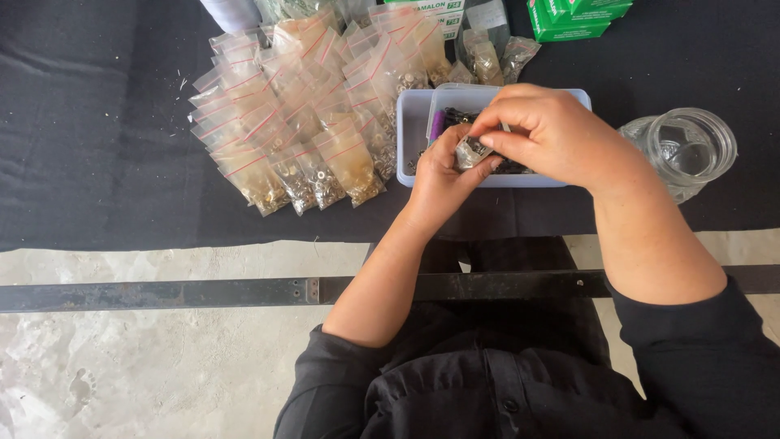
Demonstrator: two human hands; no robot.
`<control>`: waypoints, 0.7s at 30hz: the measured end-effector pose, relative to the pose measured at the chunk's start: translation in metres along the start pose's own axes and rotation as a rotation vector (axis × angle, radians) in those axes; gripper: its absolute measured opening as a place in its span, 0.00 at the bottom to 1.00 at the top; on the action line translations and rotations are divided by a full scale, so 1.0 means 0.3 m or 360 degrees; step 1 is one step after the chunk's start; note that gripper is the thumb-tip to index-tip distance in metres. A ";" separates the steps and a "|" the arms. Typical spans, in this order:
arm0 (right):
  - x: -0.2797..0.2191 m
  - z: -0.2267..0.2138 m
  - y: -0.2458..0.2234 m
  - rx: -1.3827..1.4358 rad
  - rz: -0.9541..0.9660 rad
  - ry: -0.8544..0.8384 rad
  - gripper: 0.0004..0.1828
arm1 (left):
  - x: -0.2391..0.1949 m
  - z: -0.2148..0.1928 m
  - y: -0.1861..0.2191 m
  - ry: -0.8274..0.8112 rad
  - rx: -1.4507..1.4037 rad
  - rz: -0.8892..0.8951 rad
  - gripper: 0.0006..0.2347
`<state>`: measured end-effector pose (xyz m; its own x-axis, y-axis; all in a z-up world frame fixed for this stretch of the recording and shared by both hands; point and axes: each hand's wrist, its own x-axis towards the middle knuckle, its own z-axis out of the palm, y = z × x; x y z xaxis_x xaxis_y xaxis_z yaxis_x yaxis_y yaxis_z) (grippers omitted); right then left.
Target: Sorting and packaging small black metal clips from a bin into small plastic bags
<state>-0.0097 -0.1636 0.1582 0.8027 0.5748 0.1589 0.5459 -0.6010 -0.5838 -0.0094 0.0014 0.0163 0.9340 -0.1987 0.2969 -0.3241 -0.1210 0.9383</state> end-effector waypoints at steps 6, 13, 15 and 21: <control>0.007 -0.035 -0.060 0.0235 0.0725 0.0042 0.15 | 0.001 -0.018 0.042 -0.0044 -0.0070 0.0063 0.12; 0.031 0.063 -0.037 0.1136 0.0218 0.0532 0.18 | -0.002 -0.016 0.004 -0.0039 -0.0009 0.0165 0.17; 0.032 0.091 -0.054 0.1040 0.0135 0.0654 0.12 | -0.003 -0.012 -0.003 -0.0021 -0.0017 0.0168 0.18; 0.013 0.160 -0.021 0.1006 -0.0017 0.0649 0.10 | -0.002 -0.008 -0.010 -0.0019 -0.0013 0.0199 0.16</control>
